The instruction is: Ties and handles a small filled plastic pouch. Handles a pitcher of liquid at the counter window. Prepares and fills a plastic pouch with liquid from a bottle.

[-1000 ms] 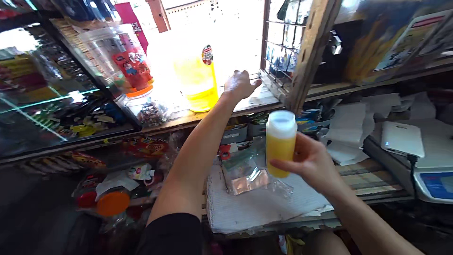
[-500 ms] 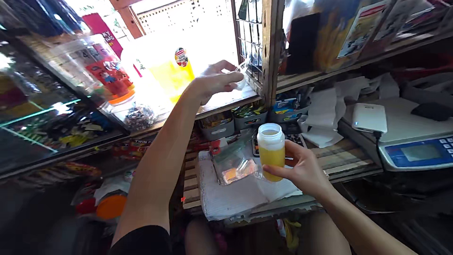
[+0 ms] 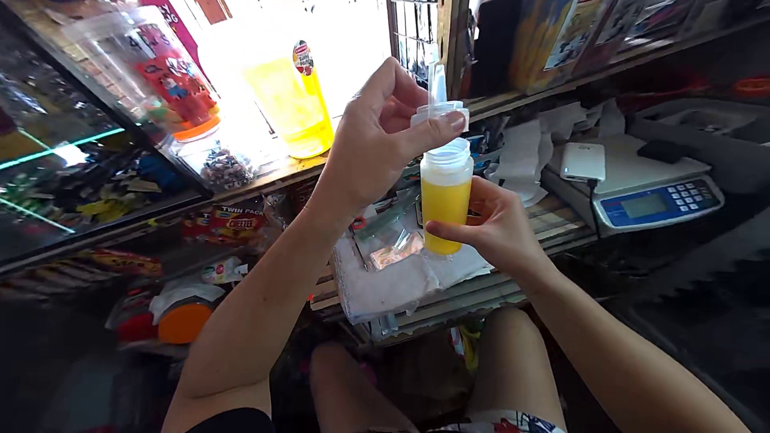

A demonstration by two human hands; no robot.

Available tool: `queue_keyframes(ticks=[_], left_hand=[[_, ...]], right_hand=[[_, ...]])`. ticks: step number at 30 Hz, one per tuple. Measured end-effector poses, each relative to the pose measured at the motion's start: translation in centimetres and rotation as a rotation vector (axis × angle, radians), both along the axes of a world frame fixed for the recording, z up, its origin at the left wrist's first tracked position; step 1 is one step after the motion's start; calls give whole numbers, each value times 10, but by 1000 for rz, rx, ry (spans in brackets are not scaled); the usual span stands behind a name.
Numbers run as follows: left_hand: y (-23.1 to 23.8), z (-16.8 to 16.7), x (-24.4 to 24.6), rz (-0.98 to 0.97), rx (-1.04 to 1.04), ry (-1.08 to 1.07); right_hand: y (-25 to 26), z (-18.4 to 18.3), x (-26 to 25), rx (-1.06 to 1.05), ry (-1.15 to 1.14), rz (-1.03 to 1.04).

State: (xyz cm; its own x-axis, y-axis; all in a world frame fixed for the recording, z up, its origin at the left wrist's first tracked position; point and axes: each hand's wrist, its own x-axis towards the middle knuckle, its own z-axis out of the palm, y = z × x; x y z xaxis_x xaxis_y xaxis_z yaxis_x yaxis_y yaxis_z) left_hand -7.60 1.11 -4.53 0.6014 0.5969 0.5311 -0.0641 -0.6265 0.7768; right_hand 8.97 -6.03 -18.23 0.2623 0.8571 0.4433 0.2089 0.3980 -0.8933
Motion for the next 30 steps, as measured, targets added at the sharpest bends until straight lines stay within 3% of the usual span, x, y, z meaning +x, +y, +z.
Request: queue_keyframes(ticks=[12, 26, 30], left_hand=[[-21, 8, -12, -37, 29, 13], [-25, 11, -21, 54, 95, 22], [-27, 7, -16, 12, 57, -60]], right_hand=[[-19, 11, -6, 24, -39, -33], [-27, 14, -7, 33, -4, -24], [-28, 14, -7, 30, -15, -31]])
